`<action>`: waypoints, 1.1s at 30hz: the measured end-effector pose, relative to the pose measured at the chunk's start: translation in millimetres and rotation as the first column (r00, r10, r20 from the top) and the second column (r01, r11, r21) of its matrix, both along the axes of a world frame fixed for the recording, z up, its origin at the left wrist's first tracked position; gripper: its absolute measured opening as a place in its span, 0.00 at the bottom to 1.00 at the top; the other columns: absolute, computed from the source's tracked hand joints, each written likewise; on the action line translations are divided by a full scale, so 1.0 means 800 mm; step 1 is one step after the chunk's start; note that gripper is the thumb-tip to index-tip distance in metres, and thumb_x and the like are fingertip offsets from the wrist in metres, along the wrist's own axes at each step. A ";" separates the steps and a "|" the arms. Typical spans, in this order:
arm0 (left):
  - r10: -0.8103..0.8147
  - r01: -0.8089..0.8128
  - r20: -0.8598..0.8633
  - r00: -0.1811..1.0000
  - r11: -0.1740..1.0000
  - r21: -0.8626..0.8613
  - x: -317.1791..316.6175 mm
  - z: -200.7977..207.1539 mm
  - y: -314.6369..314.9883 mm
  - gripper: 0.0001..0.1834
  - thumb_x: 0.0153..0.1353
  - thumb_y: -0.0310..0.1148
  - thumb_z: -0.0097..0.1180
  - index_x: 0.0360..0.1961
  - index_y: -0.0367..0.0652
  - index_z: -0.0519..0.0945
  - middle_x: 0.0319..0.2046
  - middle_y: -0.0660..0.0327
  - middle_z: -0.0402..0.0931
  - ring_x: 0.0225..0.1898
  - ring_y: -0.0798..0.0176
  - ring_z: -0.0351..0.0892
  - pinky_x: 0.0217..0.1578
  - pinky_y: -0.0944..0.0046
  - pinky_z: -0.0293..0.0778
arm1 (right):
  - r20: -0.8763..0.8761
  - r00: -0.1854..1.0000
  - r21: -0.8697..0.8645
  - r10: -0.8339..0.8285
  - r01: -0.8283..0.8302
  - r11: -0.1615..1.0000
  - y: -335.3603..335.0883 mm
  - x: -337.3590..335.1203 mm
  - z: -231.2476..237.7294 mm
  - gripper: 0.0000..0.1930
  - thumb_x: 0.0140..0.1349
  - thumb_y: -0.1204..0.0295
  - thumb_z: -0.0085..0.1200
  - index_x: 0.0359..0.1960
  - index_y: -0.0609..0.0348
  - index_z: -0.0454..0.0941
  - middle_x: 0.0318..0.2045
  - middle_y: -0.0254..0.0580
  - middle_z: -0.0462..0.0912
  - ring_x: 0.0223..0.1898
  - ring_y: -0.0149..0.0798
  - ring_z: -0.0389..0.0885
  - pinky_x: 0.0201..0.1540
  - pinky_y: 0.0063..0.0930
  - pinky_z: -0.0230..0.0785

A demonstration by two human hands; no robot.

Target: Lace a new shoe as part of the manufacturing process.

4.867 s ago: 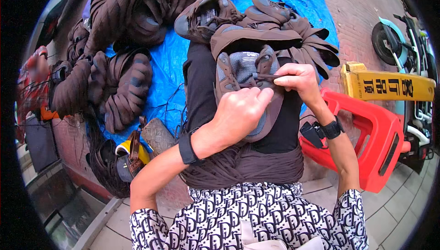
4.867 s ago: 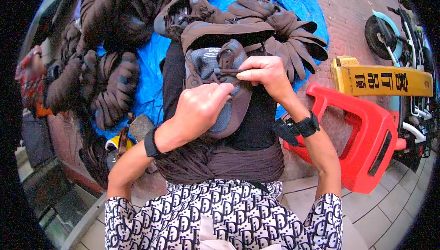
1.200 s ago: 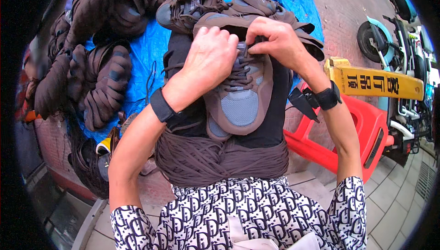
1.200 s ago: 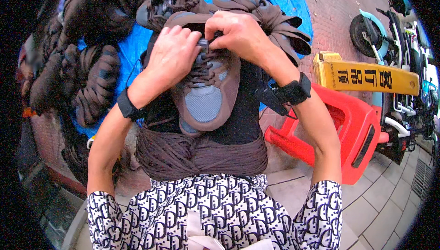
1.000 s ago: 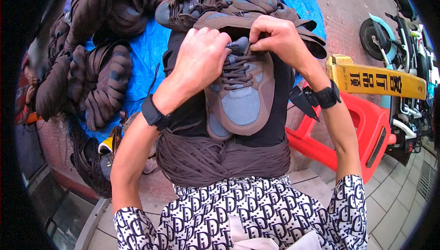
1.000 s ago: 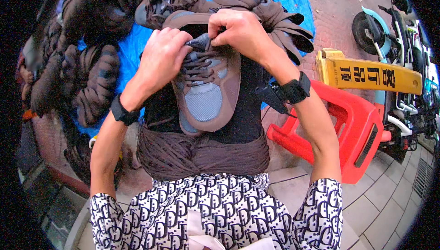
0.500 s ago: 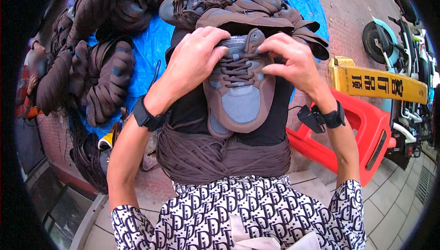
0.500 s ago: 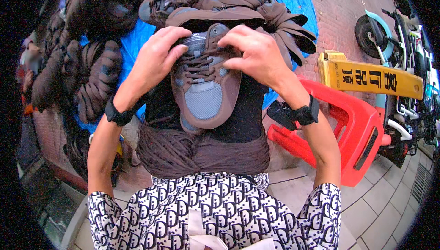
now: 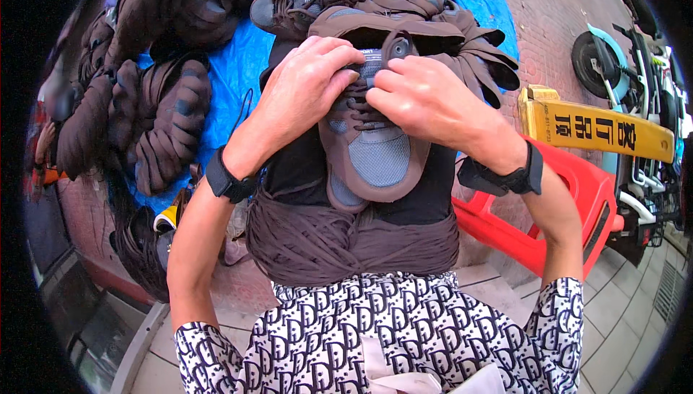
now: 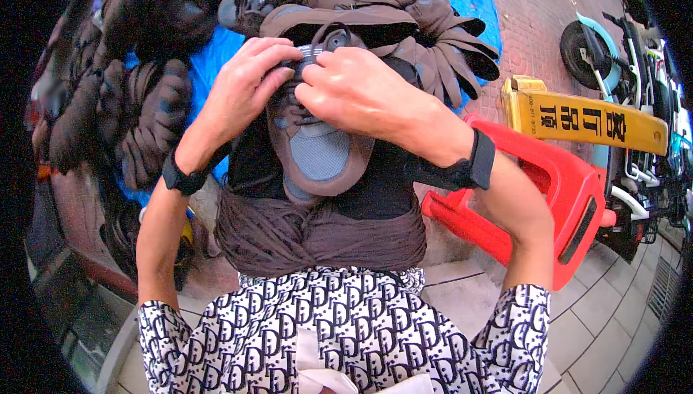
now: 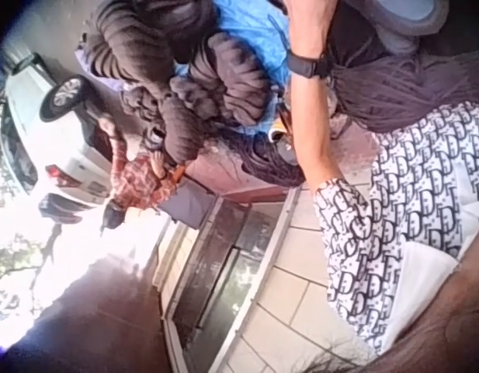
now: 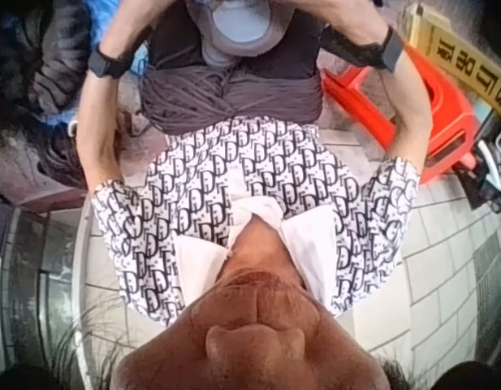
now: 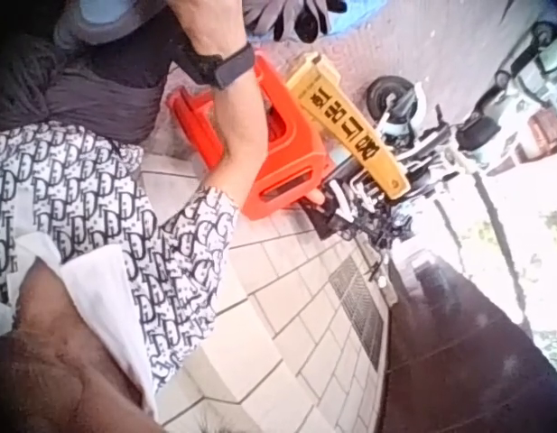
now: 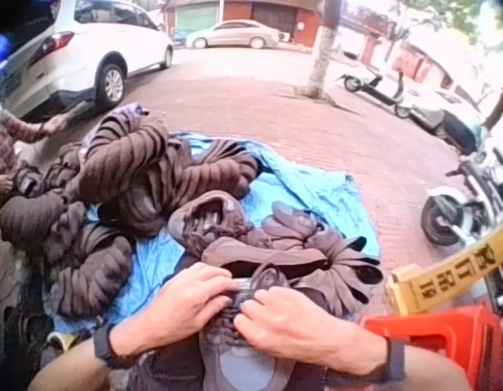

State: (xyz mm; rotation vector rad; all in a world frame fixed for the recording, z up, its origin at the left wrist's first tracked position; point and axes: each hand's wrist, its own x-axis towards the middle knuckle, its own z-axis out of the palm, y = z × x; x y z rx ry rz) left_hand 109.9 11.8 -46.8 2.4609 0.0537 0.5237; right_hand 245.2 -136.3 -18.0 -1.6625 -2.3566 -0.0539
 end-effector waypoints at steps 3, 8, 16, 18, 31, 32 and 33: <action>-0.007 0.007 0.035 0.999 1.000 -0.001 0.000 -0.003 0.000 0.10 0.52 0.26 0.54 0.37 0.39 0.76 0.38 0.56 0.75 0.43 0.52 0.73 0.44 0.57 0.70 | 0.100 0.992 0.051 0.082 -0.087 0.995 0.014 -0.005 0.000 0.05 0.42 0.72 0.52 0.17 0.59 0.70 0.17 0.42 0.74 0.27 0.40 0.79 0.28 0.31 0.72; 0.007 -0.006 0.039 0.999 0.999 -0.039 -0.002 -0.009 0.003 0.10 0.52 0.26 0.54 0.37 0.40 0.76 0.39 0.55 0.76 0.43 0.52 0.73 0.44 0.57 0.70 | 0.203 0.972 0.110 0.115 -0.140 0.984 0.023 0.000 0.004 0.07 0.43 0.70 0.51 0.18 0.59 0.69 0.16 0.40 0.72 0.23 0.38 0.77 0.23 0.30 0.69; 0.092 -0.087 0.041 0.995 0.989 -0.117 -0.008 -0.004 -0.009 0.11 0.49 0.23 0.56 0.36 0.41 0.77 0.42 0.54 0.74 0.48 0.51 0.72 0.48 0.58 0.69 | -0.260 0.947 0.471 -0.187 0.294 0.832 -0.006 0.000 -0.032 0.06 0.42 0.77 0.54 0.25 0.56 0.74 0.21 0.36 0.72 0.21 0.37 0.73 0.25 0.29 0.68; 0.133 -0.131 0.105 0.985 0.991 -0.032 -0.013 -0.002 -0.020 0.12 0.47 0.22 0.57 0.36 0.40 0.77 0.43 0.53 0.73 0.49 0.50 0.71 0.48 0.58 0.70 | -0.299 0.927 0.350 -0.225 0.326 0.878 -0.015 -0.001 -0.039 0.05 0.43 0.78 0.54 0.25 0.57 0.74 0.21 0.37 0.72 0.22 0.38 0.74 0.26 0.29 0.69; 0.139 -0.136 0.077 0.987 0.990 -0.049 -0.021 0.012 -0.039 0.10 0.45 0.19 0.56 0.32 0.39 0.77 0.30 0.57 0.74 0.36 0.52 0.74 0.37 0.58 0.71 | -0.024 0.999 -0.071 0.039 -0.041 0.997 0.016 0.032 -0.015 0.09 0.45 0.75 0.52 0.30 0.59 0.70 0.20 0.41 0.69 0.23 0.43 0.74 0.25 0.34 0.68; 0.142 -0.136 0.064 0.988 0.986 -0.093 -0.020 0.012 -0.041 0.09 0.46 0.19 0.56 0.32 0.39 0.77 0.29 0.57 0.74 0.36 0.52 0.74 0.36 0.58 0.71 | -0.012 0.997 0.059 0.079 -0.078 0.995 0.015 0.027 -0.015 0.08 0.43 0.73 0.52 0.27 0.58 0.70 0.18 0.38 0.65 0.21 0.40 0.71 0.23 0.32 0.66; 0.146 -0.138 0.049 0.988 0.981 -0.137 -0.020 0.013 -0.042 0.08 0.47 0.19 0.55 0.31 0.38 0.77 0.28 0.56 0.74 0.35 0.52 0.74 0.35 0.58 0.71 | 0.016 0.998 0.136 0.066 -0.068 0.988 0.015 0.024 -0.016 0.07 0.44 0.72 0.51 0.25 0.57 0.69 0.18 0.37 0.65 0.21 0.38 0.71 0.23 0.31 0.65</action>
